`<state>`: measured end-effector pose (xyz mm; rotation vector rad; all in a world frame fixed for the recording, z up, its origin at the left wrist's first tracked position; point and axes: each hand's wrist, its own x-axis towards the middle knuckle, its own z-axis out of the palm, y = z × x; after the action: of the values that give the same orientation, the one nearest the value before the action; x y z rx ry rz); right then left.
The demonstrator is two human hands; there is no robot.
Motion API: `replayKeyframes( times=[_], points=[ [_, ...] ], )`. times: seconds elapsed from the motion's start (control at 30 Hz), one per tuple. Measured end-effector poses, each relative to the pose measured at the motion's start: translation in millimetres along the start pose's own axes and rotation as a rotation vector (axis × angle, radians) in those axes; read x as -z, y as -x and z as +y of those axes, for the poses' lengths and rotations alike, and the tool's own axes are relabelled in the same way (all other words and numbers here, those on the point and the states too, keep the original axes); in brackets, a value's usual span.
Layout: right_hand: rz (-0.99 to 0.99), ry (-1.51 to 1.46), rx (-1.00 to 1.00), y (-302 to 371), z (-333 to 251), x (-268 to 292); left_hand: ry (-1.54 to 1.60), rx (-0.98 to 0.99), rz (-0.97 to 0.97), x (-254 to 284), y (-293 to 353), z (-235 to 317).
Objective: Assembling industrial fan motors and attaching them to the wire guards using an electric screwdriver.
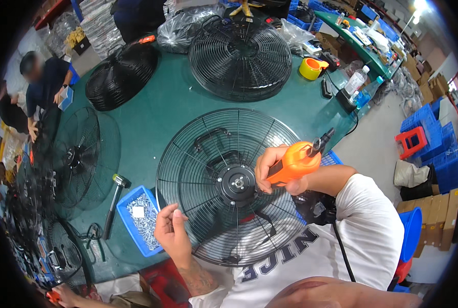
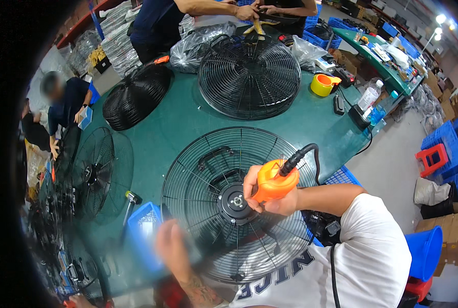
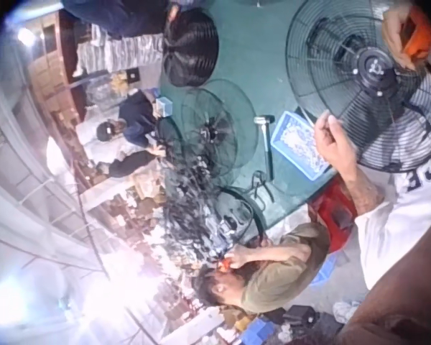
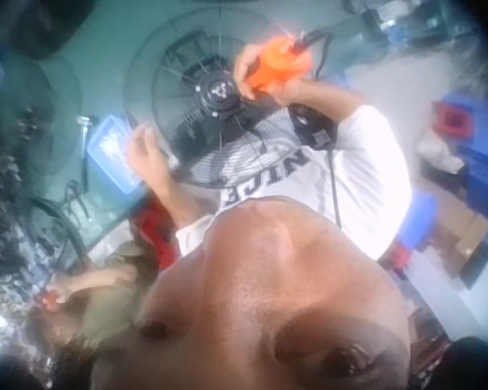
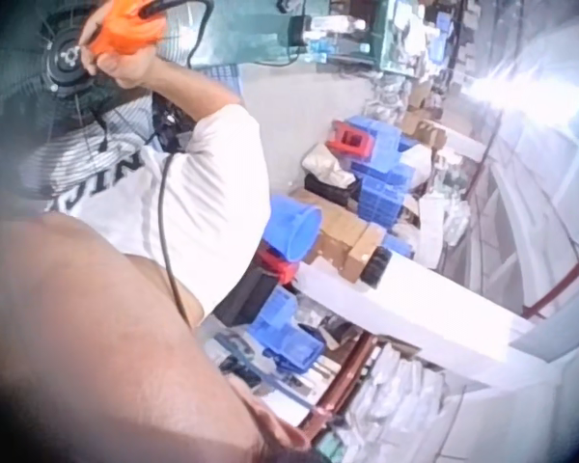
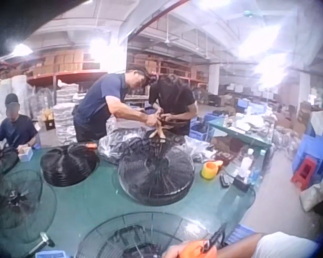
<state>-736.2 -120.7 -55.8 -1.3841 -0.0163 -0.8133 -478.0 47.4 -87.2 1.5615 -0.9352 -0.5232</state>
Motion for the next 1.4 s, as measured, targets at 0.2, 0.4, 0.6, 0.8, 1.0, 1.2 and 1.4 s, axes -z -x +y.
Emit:
replayKeyframes(
  times=[0.2, 0.4, 0.6, 0.8, 1.0, 1.2, 1.4],
  points=[
    [0.017, -0.074, -0.041, -5, 0, 2, 0.031, 0.051, -0.004, 0, 0, 0],
    [-0.061, 0.151, 0.074, -3, 2, -2, 0.095, 0.036, 0.017, 1, 2, -1],
    [0.059, -0.008, -0.073, 5, -2, -11, 0.084, 0.111, 0.01, 4, 1, -2],
    [0.049, -0.007, -0.097, 1, -11, -15, 0.069, 0.049, -0.005, 0, 0, -2],
    [-0.115, 0.018, 0.228, -13, -58, 3, 0.059, 0.122, -0.008, 2, -1, 3],
    [0.622, 0.163, 0.475, -10, -93, 64, 0.031, 0.004, 0.184, 41, -19, -15],
    [1.214, -0.212, 0.338, 34, -83, 193, -0.383, -0.106, 0.318, 74, -31, -58]
  ],
)
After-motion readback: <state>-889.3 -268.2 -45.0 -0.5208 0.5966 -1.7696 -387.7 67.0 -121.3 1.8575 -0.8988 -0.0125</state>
